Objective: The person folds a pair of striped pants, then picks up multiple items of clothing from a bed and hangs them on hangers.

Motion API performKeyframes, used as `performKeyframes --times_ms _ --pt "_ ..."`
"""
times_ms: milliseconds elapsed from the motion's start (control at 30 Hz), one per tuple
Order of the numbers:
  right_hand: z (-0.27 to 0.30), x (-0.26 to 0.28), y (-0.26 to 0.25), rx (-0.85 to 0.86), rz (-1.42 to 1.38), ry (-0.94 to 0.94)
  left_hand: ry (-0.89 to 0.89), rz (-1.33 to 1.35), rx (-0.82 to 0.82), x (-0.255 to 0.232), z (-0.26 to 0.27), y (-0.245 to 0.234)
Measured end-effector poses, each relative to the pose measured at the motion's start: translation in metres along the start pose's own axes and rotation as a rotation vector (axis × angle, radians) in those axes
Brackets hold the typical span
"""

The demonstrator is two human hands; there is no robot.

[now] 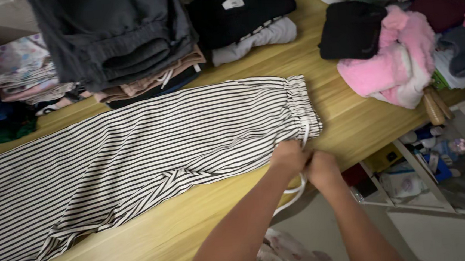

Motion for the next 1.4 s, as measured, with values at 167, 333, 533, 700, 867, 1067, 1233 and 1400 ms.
performKeyframes --times_ms 167,333,533,700,867,1067,1233,1400 --pt "-0.004 -0.025 -0.017 0.175 -0.737 0.364 0.004 0.630 0.129 0.010 -0.023 0.004" --pt "0.014 -0.006 -0.075 0.271 -1.283 0.379 -0.161 1.071 0.338 -0.003 -0.020 -0.022" --pt "0.049 0.025 -0.109 0.404 -1.305 0.361 -0.166 1.149 0.430 -0.025 0.011 -0.032" --pt "0.068 0.021 -0.128 0.373 -1.367 0.333 -0.121 0.883 0.390 -0.022 0.035 -0.031" --pt "0.091 0.030 -0.120 0.315 -1.507 0.366 -0.145 0.804 0.569 -0.015 0.086 -0.002" --pt "0.103 0.024 -0.093 0.205 -1.749 0.392 -0.253 0.845 0.716 0.001 0.144 0.016" --pt "0.102 0.007 -0.071 0.047 -1.872 0.467 -0.104 0.785 0.840 0.014 0.158 0.024" --pt "0.112 0.007 -0.057 -0.016 -1.732 0.506 -0.057 0.785 0.823 0.028 0.159 0.030"
Point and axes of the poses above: each hand's wrist, its own z-axis away from the middle knuckle, its own y-axis out of the palm, x = y × z, the point moved 6 cm from there along -z, towards the middle knuckle, and after that the axes turned 4 degrees about z, right-handed, at the moved point
